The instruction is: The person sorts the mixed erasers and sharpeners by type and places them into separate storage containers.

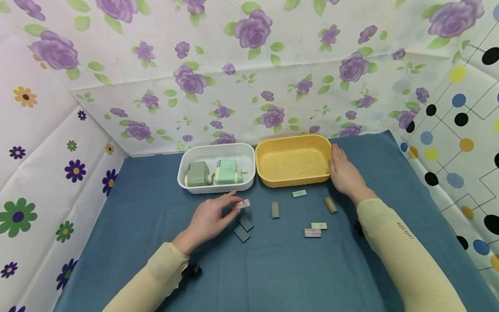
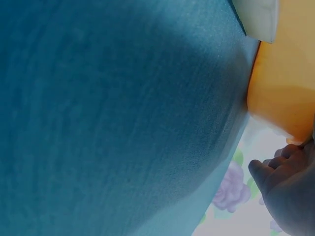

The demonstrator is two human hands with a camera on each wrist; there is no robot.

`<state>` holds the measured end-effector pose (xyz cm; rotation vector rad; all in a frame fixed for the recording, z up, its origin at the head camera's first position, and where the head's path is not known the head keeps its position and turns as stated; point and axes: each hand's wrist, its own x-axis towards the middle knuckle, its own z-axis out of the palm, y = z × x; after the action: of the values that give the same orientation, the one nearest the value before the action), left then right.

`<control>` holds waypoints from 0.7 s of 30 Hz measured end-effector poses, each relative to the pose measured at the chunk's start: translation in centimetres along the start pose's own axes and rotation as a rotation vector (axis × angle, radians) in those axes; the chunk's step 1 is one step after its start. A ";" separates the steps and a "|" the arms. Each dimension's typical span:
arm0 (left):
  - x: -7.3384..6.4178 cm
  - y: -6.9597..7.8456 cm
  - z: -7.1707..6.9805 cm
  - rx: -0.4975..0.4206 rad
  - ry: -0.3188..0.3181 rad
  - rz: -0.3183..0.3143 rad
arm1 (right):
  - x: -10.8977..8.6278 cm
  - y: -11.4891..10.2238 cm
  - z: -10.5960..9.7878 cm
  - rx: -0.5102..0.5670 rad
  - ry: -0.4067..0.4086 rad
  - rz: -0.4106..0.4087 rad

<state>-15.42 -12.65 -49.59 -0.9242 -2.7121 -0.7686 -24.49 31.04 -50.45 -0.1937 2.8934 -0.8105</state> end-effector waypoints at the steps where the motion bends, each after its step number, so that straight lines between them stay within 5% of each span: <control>1: 0.0 0.0 0.0 -0.002 -0.003 -0.002 | 0.0 0.0 0.0 0.000 0.000 -0.001; 21: 4.2 1.5 0.1 -0.076 0.047 0.015 | 0.0 -0.1 0.0 0.003 0.013 0.000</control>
<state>-17.82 -9.40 -47.65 -0.9285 -2.6490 -0.8851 -24.46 30.98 -50.40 -0.1895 2.9042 -0.8191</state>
